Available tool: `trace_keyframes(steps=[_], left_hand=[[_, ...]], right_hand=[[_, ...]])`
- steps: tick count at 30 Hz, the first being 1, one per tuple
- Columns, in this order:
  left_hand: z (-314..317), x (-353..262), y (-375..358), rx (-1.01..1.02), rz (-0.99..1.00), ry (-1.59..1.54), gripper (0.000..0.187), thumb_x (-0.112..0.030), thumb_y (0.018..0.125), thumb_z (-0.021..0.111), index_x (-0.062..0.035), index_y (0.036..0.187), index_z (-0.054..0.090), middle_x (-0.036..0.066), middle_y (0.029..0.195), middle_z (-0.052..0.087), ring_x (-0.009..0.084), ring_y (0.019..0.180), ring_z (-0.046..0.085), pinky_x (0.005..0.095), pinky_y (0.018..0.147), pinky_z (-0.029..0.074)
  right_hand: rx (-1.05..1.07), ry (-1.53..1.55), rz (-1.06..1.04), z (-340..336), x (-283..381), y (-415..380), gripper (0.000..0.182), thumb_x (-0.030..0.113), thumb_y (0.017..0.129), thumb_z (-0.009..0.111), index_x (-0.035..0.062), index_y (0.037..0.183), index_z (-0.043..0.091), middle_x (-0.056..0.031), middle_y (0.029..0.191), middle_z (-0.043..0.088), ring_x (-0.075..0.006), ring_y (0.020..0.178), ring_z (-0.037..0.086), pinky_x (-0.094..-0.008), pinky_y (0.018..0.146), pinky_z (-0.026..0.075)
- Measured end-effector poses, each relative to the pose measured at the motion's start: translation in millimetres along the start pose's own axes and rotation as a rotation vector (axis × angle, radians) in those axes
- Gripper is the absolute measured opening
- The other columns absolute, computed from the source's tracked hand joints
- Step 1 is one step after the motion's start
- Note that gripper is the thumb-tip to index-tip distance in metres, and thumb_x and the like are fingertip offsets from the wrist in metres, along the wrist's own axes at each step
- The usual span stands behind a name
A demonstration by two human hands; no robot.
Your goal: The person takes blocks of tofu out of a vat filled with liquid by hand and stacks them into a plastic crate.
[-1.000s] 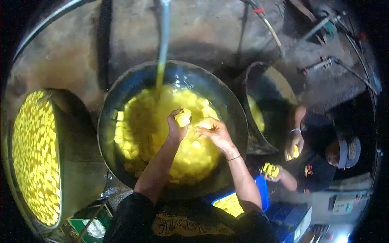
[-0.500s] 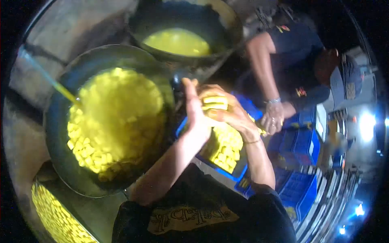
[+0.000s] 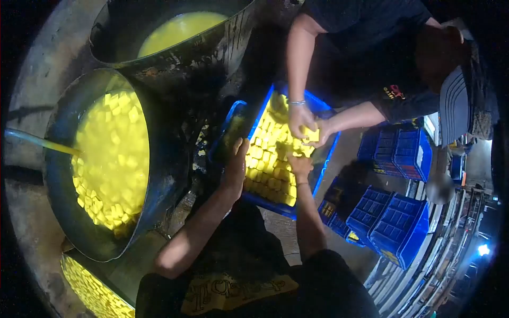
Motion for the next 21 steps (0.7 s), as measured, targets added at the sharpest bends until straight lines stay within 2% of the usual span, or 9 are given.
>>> trace_keyframes(steps=[3,5,9,12,14,17,18,19,21], left_hand=[[-16,-16,-15,-0.009,-0.061,-0.031,0.059,-0.05,0.088,0.047,-0.0111,0.132,0.039,0.01,0.129,0.048,0.0226,0.117,0.047,0.038,0.094,0.034],[-38,-45,-37,0.208,-0.058,-0.139,0.054,-0.045,0.091,0.047,-0.0105,0.132,0.039,0.01,0.127,0.05,0.0234,0.113,0.051,0.0368,0.091,0.039],[-111,-128,-83,0.257,0.124,-0.152,0.047,-0.034,0.093,0.047,-0.005,0.129,0.041,0.012,0.123,0.053,0.0252,0.107,0.056,0.0376,0.088,0.044],[-201,-182,-95,0.084,0.41,-0.111,0.044,-0.029,0.093,0.047,-0.0039,0.128,0.042,0.012,0.119,0.056,0.0247,0.103,0.057,0.0364,0.086,0.046],[-249,-204,-109,0.004,0.525,-0.101,0.042,-0.027,0.093,0.046,-0.0045,0.128,0.044,0.012,0.117,0.057,0.0237,0.103,0.057,0.0351,0.085,0.046],[-324,-180,-107,-0.343,0.298,0.379,0.036,-0.021,0.087,0.057,-0.0068,0.12,0.051,0.006,0.112,0.06,0.0157,0.096,0.058,0.0318,0.081,0.047],[-346,-152,-99,-0.31,0.376,0.411,0.036,-0.018,0.083,0.064,-0.0039,0.114,0.054,0.005,0.105,0.062,0.0147,0.092,0.059,0.0313,0.079,0.047],[-346,-143,-100,-0.351,0.143,0.737,0.029,-0.014,0.081,0.066,-0.0023,0.107,0.058,0.009,0.098,0.063,0.0182,0.089,0.06,0.0323,0.079,0.048],[-373,-55,-60,-0.21,0.308,1.296,0.038,-0.033,0.077,0.068,-0.0042,0.1,0.062,0.014,0.096,0.064,0.0299,0.085,0.06,0.039,0.082,0.048]], right_hand=[[-0.077,-0.142,0.211,25,34,-51,0.079,0.07,0.073,0.048,0.0145,0.129,0.046,-0.0176,0.137,0.032,-0.0471,0.122,0.025,-0.064,0.097,0.025],[-0.177,-0.203,0.232,40,36,-50,0.083,0.072,0.071,0.049,0.0176,0.134,0.041,-0.0161,0.138,0.032,-0.0475,0.126,0.018,-0.0656,0.096,0.024],[0.163,-0.128,0.154,55,-4,-3,0.087,0.073,0.07,0.051,0.0201,0.137,0.034,-0.0123,0.142,0.029,-0.0434,0.129,0.021,-0.0658,0.098,0.021],[0.242,-0.483,-0.317,122,-98,79,0.074,0.065,0.076,0.051,0.0193,0.133,0.04,-0.0173,0.139,0.034,-0.0376,0.126,0.033,-0.0613,0.098,0.026],[0.29,-0.531,-0.256,56,-41,20,0.063,0.054,0.075,0.058,0.0137,0.122,0.046,-0.016,0.125,0.042,-0.0337,0.113,0.04,-0.0527,0.09,0.032],[0.119,-0.362,-0.33,-5,30,-27,0.047,0.038,0.073,0.067,0.0053,0.104,0.056,-0.0139,0.103,0.055,-0.0277,0.092,0.052,-0.0399,0.079,0.041],[0.011,-0.13,-0.439,-34,82,-54,0.042,0.033,0.072,0.07,0.0025,0.098,0.059,-0.0132,0.096,0.059,-0.0257,0.085,0.056,-0.0357,0.076,0.044],[-0.064,0.155,-0.604,-65,150,-92,0.037,0.028,0.072,0.073,-0.0003,0.092,0.062,-0.0126,0.089,0.063,-0.0237,0.079,0.06,-0.0314,0.072,0.047],[-0.046,0.559,-0.965,-122,305,-196,0.024,0.004,0.074,0.068,-0.0012,0.095,0.057,-0.0045,0.08,0.058,-0.0135,0.07,0.052,-0.0268,0.066,0.045]])
Point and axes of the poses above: each hand's wrist, its own y-axis towards the middle knuckle, its own z-axis out of the palm, x = y × z, the point moved 2 cm from there along y, towards the middle knuckle
